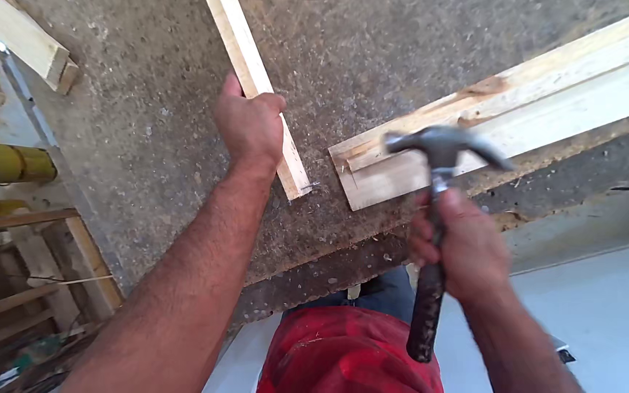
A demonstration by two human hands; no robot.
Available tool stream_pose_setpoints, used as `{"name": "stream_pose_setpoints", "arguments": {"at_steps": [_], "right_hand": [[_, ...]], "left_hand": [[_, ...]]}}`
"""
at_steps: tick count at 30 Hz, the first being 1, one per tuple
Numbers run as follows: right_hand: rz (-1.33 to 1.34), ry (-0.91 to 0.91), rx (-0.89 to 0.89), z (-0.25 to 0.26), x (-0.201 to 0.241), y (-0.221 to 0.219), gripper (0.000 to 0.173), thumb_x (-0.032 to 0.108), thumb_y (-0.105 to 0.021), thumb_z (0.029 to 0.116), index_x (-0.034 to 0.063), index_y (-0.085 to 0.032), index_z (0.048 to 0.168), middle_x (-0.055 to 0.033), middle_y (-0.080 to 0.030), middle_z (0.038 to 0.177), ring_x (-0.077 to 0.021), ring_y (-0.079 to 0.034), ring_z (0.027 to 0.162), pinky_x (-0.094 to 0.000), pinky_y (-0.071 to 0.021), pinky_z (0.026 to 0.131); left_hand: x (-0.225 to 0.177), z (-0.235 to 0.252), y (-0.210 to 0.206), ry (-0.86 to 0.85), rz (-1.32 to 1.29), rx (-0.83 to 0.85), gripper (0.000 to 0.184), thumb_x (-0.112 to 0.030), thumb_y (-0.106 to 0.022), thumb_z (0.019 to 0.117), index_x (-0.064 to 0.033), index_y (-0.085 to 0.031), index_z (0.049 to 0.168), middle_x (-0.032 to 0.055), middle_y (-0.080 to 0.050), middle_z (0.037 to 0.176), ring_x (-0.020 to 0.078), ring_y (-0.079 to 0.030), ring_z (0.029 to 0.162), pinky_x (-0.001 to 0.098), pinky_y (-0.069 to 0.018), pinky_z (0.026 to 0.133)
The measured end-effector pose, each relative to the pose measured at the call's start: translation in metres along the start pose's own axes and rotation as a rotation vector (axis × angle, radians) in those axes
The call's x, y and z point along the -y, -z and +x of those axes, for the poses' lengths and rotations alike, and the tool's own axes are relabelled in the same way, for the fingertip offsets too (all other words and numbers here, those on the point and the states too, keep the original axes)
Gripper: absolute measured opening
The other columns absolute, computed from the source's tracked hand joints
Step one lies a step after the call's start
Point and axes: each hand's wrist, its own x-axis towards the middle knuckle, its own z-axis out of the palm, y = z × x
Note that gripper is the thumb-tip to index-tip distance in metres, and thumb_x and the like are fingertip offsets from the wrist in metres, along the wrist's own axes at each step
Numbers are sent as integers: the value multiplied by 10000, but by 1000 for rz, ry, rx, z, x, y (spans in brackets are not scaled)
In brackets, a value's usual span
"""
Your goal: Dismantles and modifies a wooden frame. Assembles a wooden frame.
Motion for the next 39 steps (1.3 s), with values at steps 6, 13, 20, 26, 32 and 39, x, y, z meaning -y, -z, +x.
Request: {"name": "stream_pose_setpoints", "arguments": {"at_steps": [6, 13, 20, 26, 32, 39], "right_hand": [[-47, -90, 93, -12, -28, -47, 477, 539, -378, 1074, 119, -600, 1112, -64, -547, 622, -173, -496, 404, -343, -497, 386], [-25, 23, -18, -10, -15, -23, 451, 505, -360, 1090, 118, -588, 1126, -59, -537, 645, -171, -475, 388, -352, -509, 366], [-76, -105, 134, -6, -33, -53, 427, 486, -421, 1080, 104, -612, 1094, -93, -556, 643, -185, -496, 407, -317, -491, 384], [-67, -7, 80, 1, -12, -14, 443, 474, -380, 1097, 112, -628, 1152, -50, -536, 651, -147, -456, 401, -320, -478, 366], [-5, -22, -102, 1, -16, -20, 495, 557, -307, 1089, 142, -578, 1102, -17, -520, 635, -140, -470, 399, -333, -495, 372], [-31, -60, 16, 10, -17, -27, 444, 461, -345, 1107, 88, -587, 1104, -57, -539, 654, -160, -474, 397, -330, -490, 362]], "left_hand": [[-2, 0, 1, 15, 19, -2, 419, -21, -716, 745, -118, -673, 1151, 47, -736, 1017, 152, -737, 900, 412, -646, 731], [-4, 1, -1, -1, -10, -1, 376, -9, -723, 750, -105, -673, 1111, 55, -732, 995, 156, -733, 898, 412, -642, 736], [-3, 0, -2, 9, -27, -13, 376, 3, -717, 765, -102, -670, 1123, 51, -733, 1004, 153, -733, 899, 398, -642, 734], [-4, -1, -1, -6, -24, -5, 359, 11, -713, 759, -94, -671, 1100, 51, -733, 996, 146, -733, 897, 393, -643, 737], [-3, 0, -2, -11, -13, -8, 367, 5, -703, 742, -107, -677, 1090, 36, -734, 991, 135, -730, 899, 387, -639, 735], [-6, -1, -1, -8, 19, -20, 388, 22, -703, 746, -103, -672, 1112, 37, -732, 1015, 125, -727, 922, 379, -638, 757]]}}
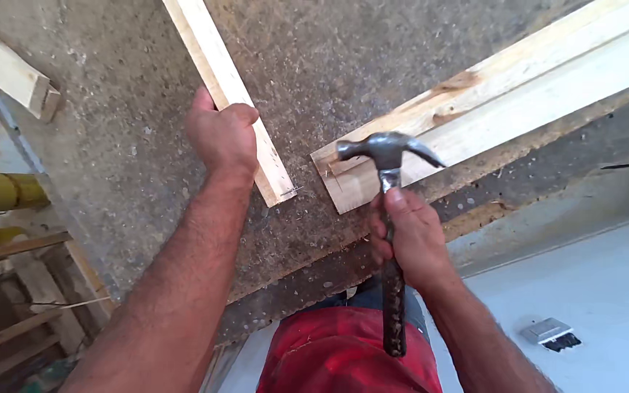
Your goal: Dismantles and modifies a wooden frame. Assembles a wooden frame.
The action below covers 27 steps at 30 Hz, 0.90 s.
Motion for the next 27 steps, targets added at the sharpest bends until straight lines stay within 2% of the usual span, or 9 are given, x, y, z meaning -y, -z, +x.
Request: {"name": "stream_pose_setpoints", "arguments": {"at_steps": [2, 6, 10, 12, 14, 16, 17, 22, 27], "right_hand": [[-6, 10, -3, 0, -1, -3, 455, 483, -353, 1103, 91, -584, 1098, -65, -539, 638, -173, -474, 387, -342, -487, 353], [-171, -62, 217, -2, -2, -8, 419, 459, -401, 1099, 96, -611, 1102, -90, -552, 646, -190, -475, 402, -329, -461, 363], [-85, 83, -11, 8, 21, 29, 436, 451, -355, 1109, 88, -597, 1113, -39, -531, 647, -149, -466, 399, -330, -486, 360], [-3, 120, -133, 9, 21, 28, 443, 472, -332, 1111, 110, -587, 1118, -21, -518, 647, -140, -463, 394, -330, -494, 355], [-46, 81, -41, -2, -4, 4, 465, 533, -338, 1093, 124, -559, 1085, -35, -513, 623, -168, -480, 398, -359, -489, 360], [-153, -78, 183, -8, -27, -14, 436, 508, -392, 1081, 118, -586, 1058, -73, -546, 636, -197, -505, 433, -361, -484, 406], [-142, -120, 220, -10, -30, -15, 431, 493, -416, 1080, 107, -608, 1080, -78, -552, 647, -191, -501, 437, -346, -482, 413], [-29, 47, -26, -12, -5, 21, 441, 483, -373, 1097, 99, -590, 1098, -84, -527, 637, -190, -460, 387, -351, -481, 355], [-105, -12, 100, 1, 7, 32, 404, 416, -373, 1104, 79, -597, 1095, -72, -544, 647, -169, -472, 392, -316, -478, 357]], "left_hand": [[-1, -1, 0, 0, -19, 2, 405, 28, -698, 745, -100, -671, 1128, 37, -733, 1022, 125, -729, 921, 376, -640, 754], [2, 1, 2, -10, -40, 4, 388, 28, -692, 746, -92, -666, 1114, 42, -730, 1014, 131, -729, 915, 373, -641, 751], [3, 1, 0, -19, -37, 9, 391, 32, -694, 736, -91, -666, 1106, 40, -731, 1016, 127, -727, 919, 368, -641, 754], [2, 2, 0, -23, -41, 1, 393, 33, -694, 735, -92, -667, 1107, 40, -730, 1016, 126, -727, 918, 364, -640, 751], [2, 2, 1, -14, -37, 5, 394, 33, -693, 747, -92, -671, 1121, 41, -731, 1016, 130, -727, 915, 366, -640, 746], [0, 3, 2, -4, -11, 9, 381, 21, -694, 758, -99, -661, 1118, 35, -731, 1005, 129, -734, 892, 370, -646, 728], [0, 3, 1, -8, -17, 10, 375, 27, -690, 757, -93, -664, 1111, 38, -730, 1002, 131, -731, 893, 372, -643, 727], [0, 6, 0, -26, -41, 24, 366, 26, -692, 747, -95, -669, 1092, 39, -732, 1001, 132, -731, 900, 376, -644, 737], [2, 7, -1, -27, -52, 9, 373, 35, -694, 744, -85, -666, 1096, 48, -730, 1004, 138, -731, 901, 381, -646, 737]]}}
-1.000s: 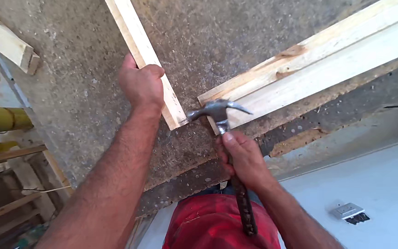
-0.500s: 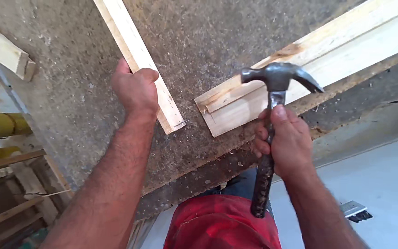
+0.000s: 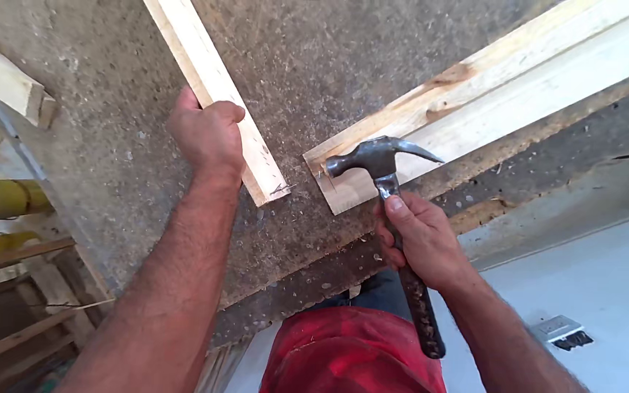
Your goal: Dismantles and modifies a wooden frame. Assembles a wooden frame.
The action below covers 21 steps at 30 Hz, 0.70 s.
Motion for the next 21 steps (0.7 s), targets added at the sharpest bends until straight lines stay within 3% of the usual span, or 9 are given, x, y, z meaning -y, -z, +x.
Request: {"name": "stream_pose_setpoints", "arguments": {"at_steps": [8, 13, 15, 18, 21], "right_hand": [[-165, -46, 211, 50, 49, 2, 387, 382, -390, 1116, 72, -619, 1085, -73, -554, 637, -170, -482, 398, -314, -476, 361], [-339, -55, 304, 49, 53, -8, 382, 438, -433, 1089, 115, -635, 1058, -65, -571, 640, -193, -510, 413, -336, -474, 357], [-318, -67, 259, 43, 53, -5, 388, 439, -425, 1092, 114, -635, 1066, -67, -558, 636, -190, -490, 403, -329, -462, 345], [-94, -42, 56, 30, 44, -2, 414, 429, -384, 1103, 85, -613, 1097, -66, -534, 634, -168, -469, 381, -333, -488, 342], [21, -21, 13, 15, 19, -22, 466, 530, -399, 1077, 107, -595, 1072, -69, -530, 617, -181, -478, 380, -354, -495, 351]], "left_hand": [[-3, -1, -1, 0, 19, -4, 372, 29, -693, 754, -86, -671, 1108, 48, -738, 992, 139, -738, 884, 382, -649, 727], [-3, -1, -1, 19, 32, -20, 354, 17, -699, 747, -97, -678, 1082, 34, -741, 974, 129, -737, 876, 374, -647, 723], [-3, 0, -2, 18, -8, -11, 372, 43, -692, 755, -82, -677, 1105, 47, -740, 992, 135, -738, 889, 370, -649, 735], [-2, 0, -1, 20, 0, -13, 363, 39, -693, 750, -84, -679, 1092, 47, -739, 983, 137, -737, 881, 373, -647, 728], [-3, 1, 0, 32, 27, -16, 337, 19, -703, 748, -96, -687, 1064, 41, -740, 953, 134, -737, 852, 374, -646, 702]]}}
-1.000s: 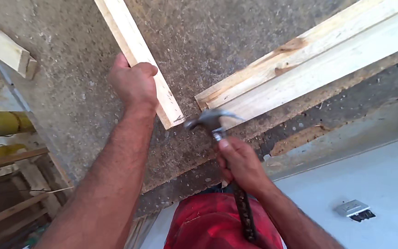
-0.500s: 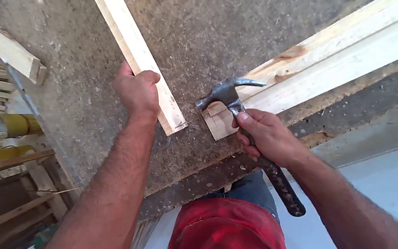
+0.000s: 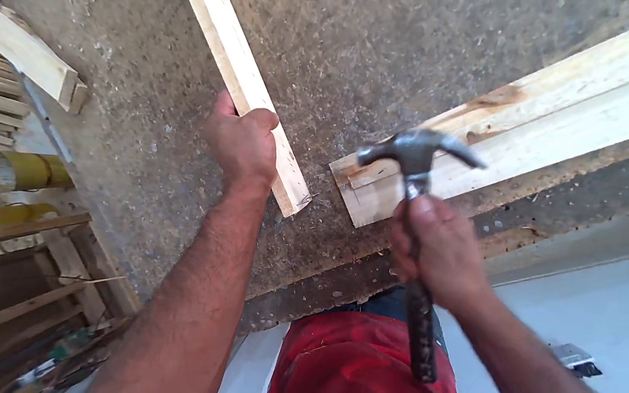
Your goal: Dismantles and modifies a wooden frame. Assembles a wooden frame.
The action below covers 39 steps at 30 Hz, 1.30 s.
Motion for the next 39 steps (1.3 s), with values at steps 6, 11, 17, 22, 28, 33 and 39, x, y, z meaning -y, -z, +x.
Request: {"name": "stream_pose_setpoints", "arguments": {"at_steps": [6, 11, 17, 22, 28, 33, 39], "right_hand": [[71, 50, -17, -6, -6, 15, 427, 478, -400, 1088, 113, -620, 1077, -34, -514, 623, -137, -447, 391, -309, -469, 360], [32, 58, -79, -12, -22, -16, 426, 505, -386, 1082, 132, -591, 1055, -40, -544, 623, -165, -493, 407, -340, -487, 373], [28, 82, -112, -13, -19, -6, 437, 479, -373, 1096, 104, -597, 1085, -74, -539, 641, -185, -473, 389, -353, -496, 362], [-87, -28, 11, -4, -27, -8, 415, 472, -423, 1085, 106, -619, 1082, -94, -568, 650, -205, -494, 402, -341, -477, 361], [-47, -82, -5, 11, -20, -12, 442, 466, -382, 1101, 85, -607, 1075, -87, -565, 645, -195, -494, 399, -343, -485, 362], [-130, -121, 93, 12, -11, -6, 424, 453, -406, 1099, 94, -628, 1067, -84, -563, 642, -189, -478, 398, -334, -467, 362], [-38, 93, -273, 7, -3, 6, 445, 478, -363, 1102, 97, -591, 1075, -34, -532, 622, -167, -475, 385, -359, -492, 348]], "left_hand": [[0, 2, 0, -14, -14, -5, 339, 31, -691, 739, -95, -684, 1054, 40, -739, 957, 135, -735, 859, 374, -642, 702], [-1, 1, 1, -8, -4, 13, 364, 16, -691, 739, -94, -683, 1087, 46, -739, 972, 145, -737, 866, 391, -646, 703], [1, 2, 4, -26, 17, 5, 307, 21, -699, 735, -99, -682, 1016, 38, -732, 937, 135, -730, 849, 379, -637, 702], [2, 1, 4, -35, 5, 20, 326, 25, -689, 738, -101, -666, 1037, 28, -728, 949, 123, -728, 857, 365, -639, 704], [1, 1, 3, -36, -18, 21, 314, 34, -685, 745, -94, -662, 1031, 34, -726, 941, 127, -732, 848, 363, -645, 697], [1, 2, 2, -56, -13, 22, 316, 42, -677, 747, -92, -669, 1033, 23, -730, 921, 111, -731, 828, 338, -640, 693], [1, 2, 2, -43, -17, 12, 355, 43, -682, 732, -90, -676, 1061, 29, -735, 956, 117, -732, 860, 348, -643, 706]]}}
